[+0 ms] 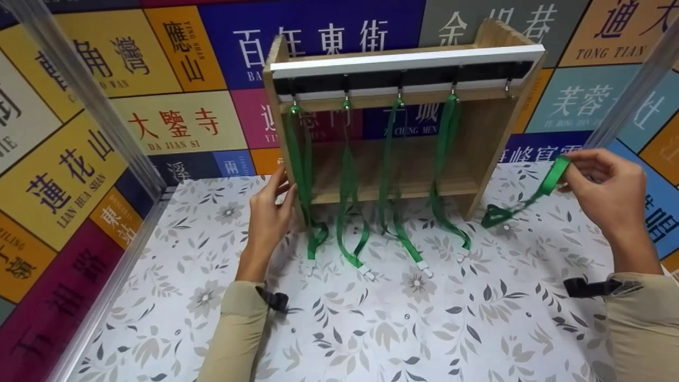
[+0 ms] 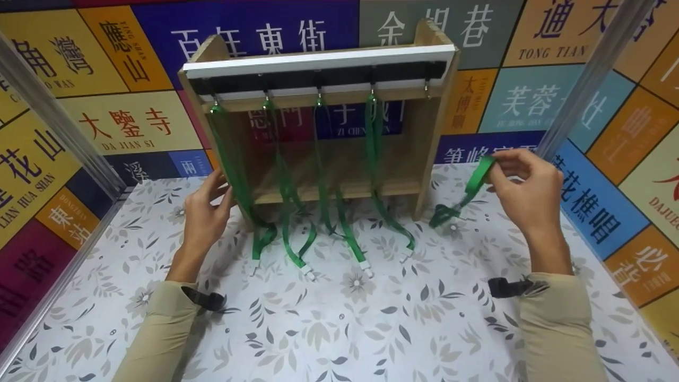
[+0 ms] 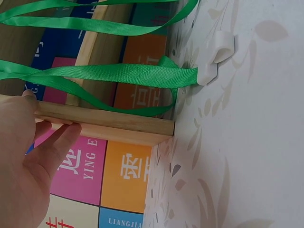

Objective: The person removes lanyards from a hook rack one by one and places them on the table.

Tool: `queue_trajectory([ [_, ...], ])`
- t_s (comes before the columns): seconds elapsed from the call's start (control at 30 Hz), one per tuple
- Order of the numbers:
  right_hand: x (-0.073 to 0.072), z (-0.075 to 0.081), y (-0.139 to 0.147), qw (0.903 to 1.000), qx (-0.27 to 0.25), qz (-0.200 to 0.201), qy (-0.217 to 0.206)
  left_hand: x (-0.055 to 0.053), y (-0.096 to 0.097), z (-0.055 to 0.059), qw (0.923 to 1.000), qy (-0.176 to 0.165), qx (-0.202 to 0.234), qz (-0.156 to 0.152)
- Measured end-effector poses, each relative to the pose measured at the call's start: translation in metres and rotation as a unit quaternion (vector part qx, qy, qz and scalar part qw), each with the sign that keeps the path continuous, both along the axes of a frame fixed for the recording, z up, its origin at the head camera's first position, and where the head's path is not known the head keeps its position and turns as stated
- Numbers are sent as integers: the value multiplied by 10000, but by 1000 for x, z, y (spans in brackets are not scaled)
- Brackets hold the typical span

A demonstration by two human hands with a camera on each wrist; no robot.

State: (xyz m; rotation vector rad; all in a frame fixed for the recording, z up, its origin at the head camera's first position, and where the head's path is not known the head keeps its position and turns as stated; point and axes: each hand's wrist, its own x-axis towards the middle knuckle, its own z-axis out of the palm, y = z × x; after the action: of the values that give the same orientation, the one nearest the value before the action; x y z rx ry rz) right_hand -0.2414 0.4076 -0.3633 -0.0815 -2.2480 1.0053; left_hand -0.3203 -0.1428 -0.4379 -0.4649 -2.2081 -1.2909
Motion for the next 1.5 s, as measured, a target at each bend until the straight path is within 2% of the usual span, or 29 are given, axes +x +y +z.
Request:
queue_trajectory([
  [0.07, 0, -5, 10, 9986, 192, -145, -468, 0, 0, 0, 10000, 5, 17, 15],
  [0.17, -4, -13, 21, 9902, 580, -443, -1195, 0, -1, 1, 10000, -30, 33, 48],
  [0.3, -10, -24, 31, 9786, 805, -424, -1847, 1, -1, 1, 9999, -105, 34, 91],
  [0.4, -15, -36, 33, 9762, 829, -129, -2000, 1, 0, 0, 9998, -144, 20, 111],
  [0.6, -24, -59, 32, 9726, 1068, 474, -2010, 1, 2, -1, 9999, -139, 40, 73],
  [0.7, -25, -65, 34, 9636, 1202, 788, -2256, 1, 2, -2, 9999, -107, 75, 9],
  [1.0, -36, -76, 20, 9252, 1410, 1504, -3186, 2, 0, -1, 9999, -14, 104, -22],
  [1.1, -38, -80, 16, 9192, 1550, 1594, -3250, 2, 0, -2, 10000, -47, 74, 1],
  [1.3, -38, -79, 11, 9213, 1590, 1548, -3194, 2, -1, -2, 10000, 83, 14, 42],
  [1.4, -35, -73, 8, 9338, 1485, 1425, -2926, 2, -1, -2, 10000, 46, 5, 30],
  [1.5, -30, -62, -1, 9545, 1433, 1101, -2372, 2, -1, -2, 10000, -24, 5, 10],
])
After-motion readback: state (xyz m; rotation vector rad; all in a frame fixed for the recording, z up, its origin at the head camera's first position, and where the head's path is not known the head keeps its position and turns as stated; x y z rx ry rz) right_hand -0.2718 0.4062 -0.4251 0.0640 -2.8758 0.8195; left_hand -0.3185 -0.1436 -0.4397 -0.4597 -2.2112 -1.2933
